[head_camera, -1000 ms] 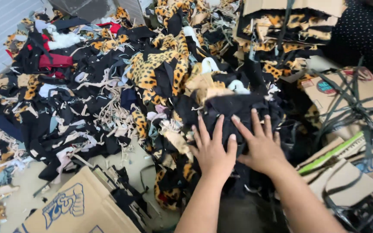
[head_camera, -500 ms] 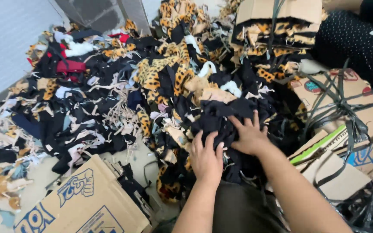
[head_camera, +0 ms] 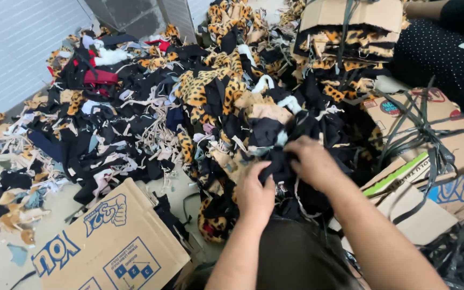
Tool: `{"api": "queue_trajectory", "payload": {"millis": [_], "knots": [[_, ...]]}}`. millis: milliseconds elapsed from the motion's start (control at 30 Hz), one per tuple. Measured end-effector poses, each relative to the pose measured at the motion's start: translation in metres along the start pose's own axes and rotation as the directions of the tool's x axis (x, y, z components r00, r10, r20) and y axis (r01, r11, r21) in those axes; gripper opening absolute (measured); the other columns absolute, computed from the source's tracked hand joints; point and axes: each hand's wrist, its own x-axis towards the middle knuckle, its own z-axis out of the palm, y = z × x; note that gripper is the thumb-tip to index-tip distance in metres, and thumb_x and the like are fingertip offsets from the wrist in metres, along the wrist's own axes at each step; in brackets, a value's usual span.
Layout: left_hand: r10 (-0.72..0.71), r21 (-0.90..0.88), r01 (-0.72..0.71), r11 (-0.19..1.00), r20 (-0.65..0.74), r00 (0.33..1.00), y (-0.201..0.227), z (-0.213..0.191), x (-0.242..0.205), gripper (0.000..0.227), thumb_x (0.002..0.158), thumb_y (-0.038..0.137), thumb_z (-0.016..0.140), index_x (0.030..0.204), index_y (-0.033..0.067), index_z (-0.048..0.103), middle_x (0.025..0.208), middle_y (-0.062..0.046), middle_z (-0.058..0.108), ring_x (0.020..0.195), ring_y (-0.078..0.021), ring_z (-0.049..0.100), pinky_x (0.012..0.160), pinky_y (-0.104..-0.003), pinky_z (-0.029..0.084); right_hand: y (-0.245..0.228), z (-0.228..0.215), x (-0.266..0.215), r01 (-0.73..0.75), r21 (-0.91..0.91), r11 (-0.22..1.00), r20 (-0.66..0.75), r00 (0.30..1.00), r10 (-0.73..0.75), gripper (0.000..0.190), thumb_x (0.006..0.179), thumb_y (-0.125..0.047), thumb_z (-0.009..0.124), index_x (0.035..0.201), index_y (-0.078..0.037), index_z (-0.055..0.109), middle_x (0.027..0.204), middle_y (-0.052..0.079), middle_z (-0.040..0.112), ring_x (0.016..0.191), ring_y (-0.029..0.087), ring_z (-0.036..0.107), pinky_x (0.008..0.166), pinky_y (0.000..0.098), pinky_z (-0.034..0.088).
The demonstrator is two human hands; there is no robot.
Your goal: Sorting and stacking fabric scraps onto cardboard pieces on the floor
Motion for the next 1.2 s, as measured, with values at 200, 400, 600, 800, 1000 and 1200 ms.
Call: {"api": "queue_trajectory", "payload": {"millis": [200,400,600,800,1000,1200], "knots": [[0.421,0.084,-0.413,0.907,-0.178,0.889,0.073,-0.056,0.050,0.040,0.075,0.010,0.079,0.108,0.0307,0.072,0.109,0.001,0.062,0.106,-0.0280,0.063,0.094,-0.043,0.050,-0.038,-0.124,-0.015,0.159,0.028,0.987,-0.412,0.901,-0.134,0.049,0.083,-0.001,0.068,0.128,-0.022,0.071,0.128,0.013,0.063,0.125,0.038,0.061,0.101,0.0501,0.051],[0.118,0.261,-0.210,0.942,0.328,0.937,0.063,-0.087,0.024,0.020,0.085,0.014,0.064,0.096,0.0276,0.073,0.133,0.000,0.055,0.136,-0.0297,0.042,0.109,-0.061,0.032,-0.007,-0.108,-0.052,-0.138,-0.006,0.990,-0.198,0.971,0.134,0.050,0.083,-0.004,0.056,0.125,-0.026,0.074,0.124,0.014,0.071,0.116,0.042,0.066,0.097,0.0552,0.054],[0.158,0.254,-0.185,0.949,0.122,0.980,0.007,-0.050,-0.021,0.045,0.078,0.007,0.062,0.117,0.0296,0.066,0.130,0.002,0.058,0.131,-0.0291,0.053,0.100,-0.054,0.043,0.023,-0.026,-0.097,-0.331,0.220,0.918,-0.337,0.857,0.390,0.042,0.091,-0.012,0.057,0.120,-0.035,0.077,0.095,0.002,0.074,0.102,0.027,0.071,0.094,0.0433,0.056],[0.359,0.377,-0.414,0.829,0.209,0.910,0.013,-0.025,-0.041,0.039,0.075,0.014,0.070,0.113,0.0238,0.071,0.124,-0.004,0.057,0.125,-0.0298,0.050,0.095,-0.051,0.040,-0.035,-0.007,-0.088,-0.061,0.090,0.994,-0.596,0.796,0.103,0.056,0.082,-0.036,0.086,0.131,-0.015,0.069,0.124,0.014,0.061,0.121,0.039,0.060,0.102,0.0499,0.048],[0.300,0.265,-0.364,0.893,0.254,0.919,0.018,-0.022,-0.074,0.037,0.082,0.014,0.065,0.118,0.0162,0.075,0.125,-0.011,0.061,0.116,-0.0337,0.055,0.091,-0.050,0.040,0.019,-0.019,-0.056,-0.163,0.486,0.859,-0.352,0.863,0.363,0.014,0.105,-0.018,0.058,0.106,-0.011,0.070,0.105,0.004,0.070,0.099,0.019,0.064,0.092,0.0353,0.047],[0.230,-0.011,-0.229,0.973,0.061,0.971,0.062,-0.056,-0.056,0.031,0.094,0.014,0.054,0.122,0.0190,0.067,0.123,-0.005,0.064,0.119,-0.0299,0.059,0.095,-0.049,0.043,-0.031,-0.148,-0.046,-0.088,0.221,0.971,-0.303,0.940,0.155,0.020,0.110,-0.020,0.061,0.122,-0.007,0.071,0.110,0.008,0.074,0.100,0.022,0.065,0.088,0.0347,0.046]]}}
